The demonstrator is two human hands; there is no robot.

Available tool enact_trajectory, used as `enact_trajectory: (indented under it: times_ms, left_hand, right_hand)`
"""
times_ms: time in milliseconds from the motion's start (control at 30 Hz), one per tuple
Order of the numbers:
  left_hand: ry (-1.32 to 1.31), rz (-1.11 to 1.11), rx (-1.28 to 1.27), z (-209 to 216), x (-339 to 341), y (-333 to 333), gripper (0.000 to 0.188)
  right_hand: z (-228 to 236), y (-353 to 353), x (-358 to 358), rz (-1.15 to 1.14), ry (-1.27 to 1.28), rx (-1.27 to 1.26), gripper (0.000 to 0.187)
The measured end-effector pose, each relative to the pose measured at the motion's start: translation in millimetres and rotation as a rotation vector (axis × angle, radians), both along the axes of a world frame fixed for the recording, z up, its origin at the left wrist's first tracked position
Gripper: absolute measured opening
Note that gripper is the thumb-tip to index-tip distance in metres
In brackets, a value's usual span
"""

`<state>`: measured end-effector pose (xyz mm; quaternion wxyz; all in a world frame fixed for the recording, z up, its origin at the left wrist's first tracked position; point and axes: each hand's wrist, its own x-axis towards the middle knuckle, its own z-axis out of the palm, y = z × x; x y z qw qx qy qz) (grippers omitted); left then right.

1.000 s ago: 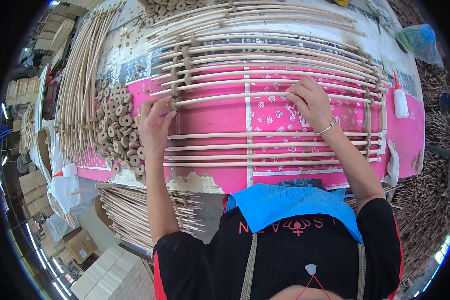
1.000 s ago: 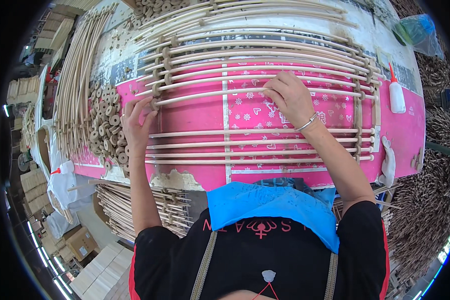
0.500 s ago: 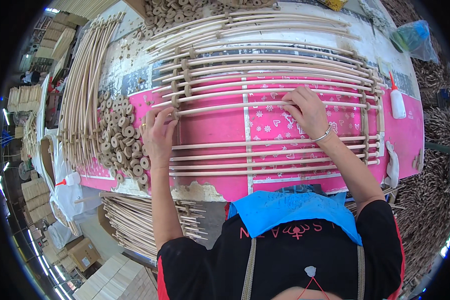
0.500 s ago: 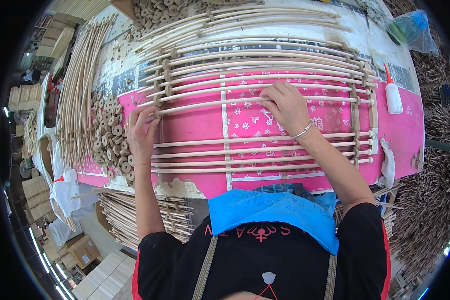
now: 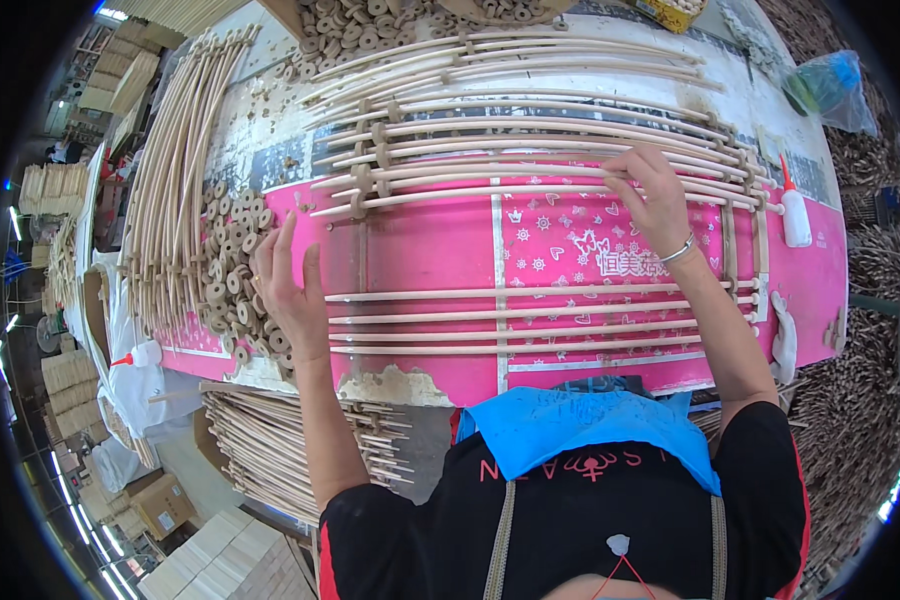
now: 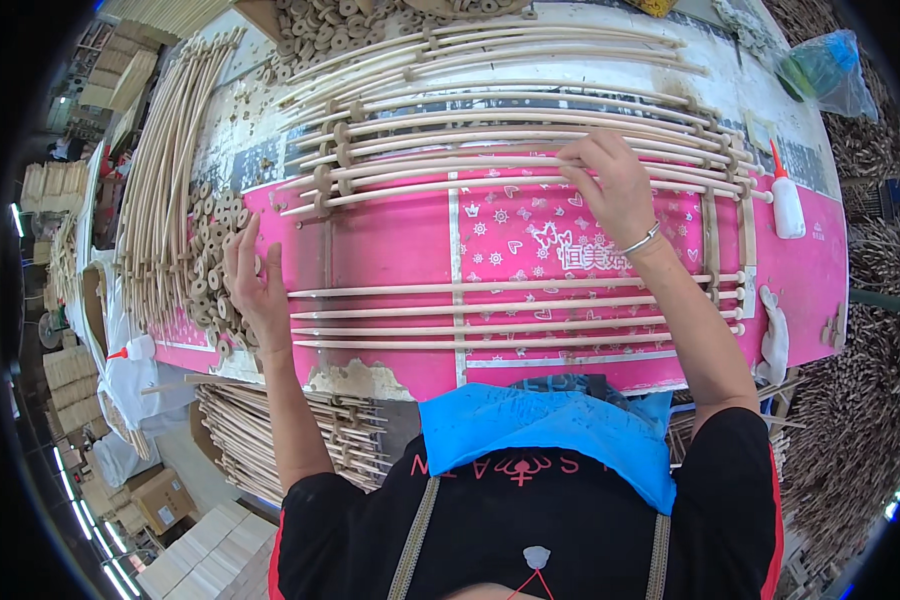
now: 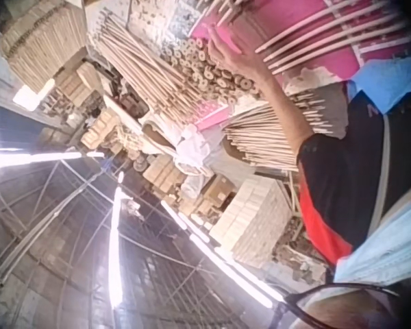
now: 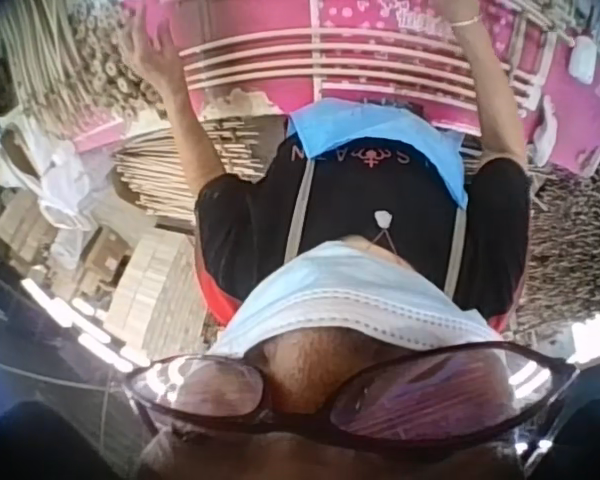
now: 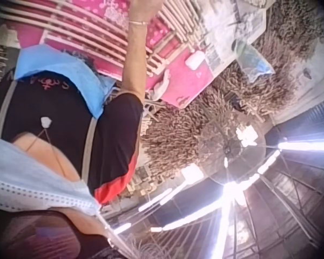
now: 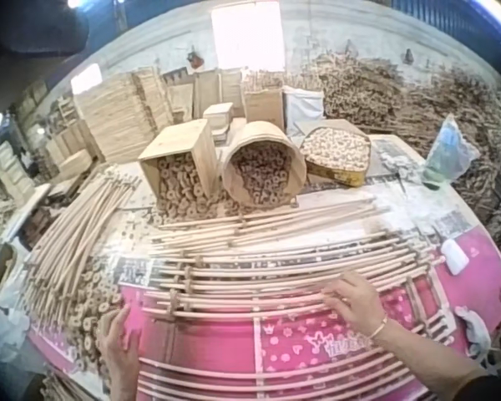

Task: Assembling a wooden rack by gluing wooden dowels into circular wooden connectors.

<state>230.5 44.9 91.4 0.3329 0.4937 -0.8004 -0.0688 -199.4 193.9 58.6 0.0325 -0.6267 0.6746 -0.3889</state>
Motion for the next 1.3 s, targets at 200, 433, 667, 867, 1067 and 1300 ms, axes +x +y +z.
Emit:
enact_trajectory:
  times_ms: [200,433,667,867,1067,1300]
  left_hand:
    - [-0.02,0.001,0.01,-16,11,3,0.04]
    - [0.006,0.079,0.112,-23,35,-2,0.038]
    - [-0.033,0.15,0.031,-9,67,-6,0.036]
    - [-0.349,0.045,0.149,2,92,6,0.043]
    - [-0.585,-0.045,0.196,-7,87,16,0.051]
    - [-0.139,0.025,0.359,-22,96,8,0.052]
  right_hand:
    - [-12,-1,-13,-0.012,0.046,-0.012,0.011]
    - [-15,-1,-19,-0.027,0.198,0.018,0.014]
    - [-15,2,-24,-0.062,0.287,-0.041,0.021]
    - [14,31,17,0.016,-0.055,0.149,0.02]
    - [2,53,46,0.317,-0.061,0.344,0.021]
    - [-6,57,67,0.375,-0.045,0.324,0.019]
